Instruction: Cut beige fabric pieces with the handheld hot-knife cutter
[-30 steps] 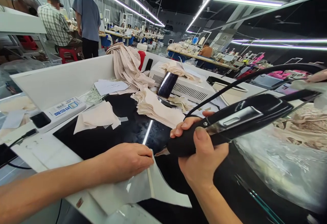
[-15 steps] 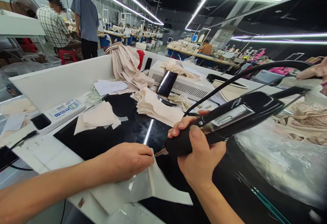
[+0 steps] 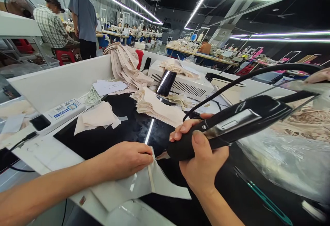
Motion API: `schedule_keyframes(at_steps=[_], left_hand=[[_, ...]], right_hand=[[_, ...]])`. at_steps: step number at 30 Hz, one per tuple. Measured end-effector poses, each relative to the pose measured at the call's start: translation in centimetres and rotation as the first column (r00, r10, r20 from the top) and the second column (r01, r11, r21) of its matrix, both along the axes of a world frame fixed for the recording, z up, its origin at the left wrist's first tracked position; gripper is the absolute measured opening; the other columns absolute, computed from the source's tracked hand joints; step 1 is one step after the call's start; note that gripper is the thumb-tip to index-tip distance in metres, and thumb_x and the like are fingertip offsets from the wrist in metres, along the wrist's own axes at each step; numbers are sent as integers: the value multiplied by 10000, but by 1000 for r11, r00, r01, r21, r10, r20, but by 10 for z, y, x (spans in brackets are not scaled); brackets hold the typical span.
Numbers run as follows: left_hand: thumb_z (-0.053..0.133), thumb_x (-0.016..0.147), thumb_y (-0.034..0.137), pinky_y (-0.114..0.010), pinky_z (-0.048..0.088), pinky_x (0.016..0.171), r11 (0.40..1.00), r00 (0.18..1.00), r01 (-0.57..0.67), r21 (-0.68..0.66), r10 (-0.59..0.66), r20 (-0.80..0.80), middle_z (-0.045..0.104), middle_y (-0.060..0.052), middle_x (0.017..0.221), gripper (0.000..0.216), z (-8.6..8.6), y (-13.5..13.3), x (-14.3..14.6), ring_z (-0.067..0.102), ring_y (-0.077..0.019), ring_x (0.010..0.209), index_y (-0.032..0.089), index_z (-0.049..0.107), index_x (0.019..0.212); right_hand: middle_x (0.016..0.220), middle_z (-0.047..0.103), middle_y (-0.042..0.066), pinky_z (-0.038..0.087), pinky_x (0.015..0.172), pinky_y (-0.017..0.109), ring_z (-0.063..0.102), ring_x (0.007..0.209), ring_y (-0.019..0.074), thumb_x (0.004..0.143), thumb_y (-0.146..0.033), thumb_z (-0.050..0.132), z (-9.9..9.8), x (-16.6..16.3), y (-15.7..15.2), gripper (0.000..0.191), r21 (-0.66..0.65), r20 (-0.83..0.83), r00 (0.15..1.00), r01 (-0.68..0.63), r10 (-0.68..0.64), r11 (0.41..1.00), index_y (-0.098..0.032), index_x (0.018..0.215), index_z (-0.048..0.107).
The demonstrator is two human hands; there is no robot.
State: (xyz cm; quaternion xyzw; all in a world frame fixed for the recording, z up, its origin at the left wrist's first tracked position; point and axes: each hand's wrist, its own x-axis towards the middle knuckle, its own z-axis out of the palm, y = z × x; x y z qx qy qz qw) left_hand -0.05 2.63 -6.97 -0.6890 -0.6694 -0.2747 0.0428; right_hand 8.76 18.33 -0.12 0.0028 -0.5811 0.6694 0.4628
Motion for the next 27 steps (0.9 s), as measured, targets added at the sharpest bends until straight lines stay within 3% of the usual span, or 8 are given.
schedule_keyframes(at_steps=[13,20,27], left_hand=[[411,1107,251,-262,526,1022,999,997,34,38,-31,-70,681,-91,1204,298,7,0,3,655,-176,1106,144,689,1134],[497,1070,201,-260,552,891,997,991,64,-46,-69,-112,679,-53,1066,195,14,2,11,645,-164,976,153,685,1076],[467,1084,219,-258,553,876,999,996,52,-16,-53,-66,672,-57,1140,221,5,-2,13,655,-158,985,173,681,1116]], right_hand=[[717,621,-57,532,501,256,595,546,126,804,-311,798,6,19,6,354,-20,-19,1000,10,-11,1000,-259,1078,579],[736,627,-57,550,531,276,605,553,128,823,-321,786,3,18,4,360,-15,-5,1000,18,-18,1000,-263,1100,562],[756,639,-64,543,557,286,614,567,124,809,-347,804,0,14,0,415,-40,19,1000,2,-2,999,-262,1117,539]])
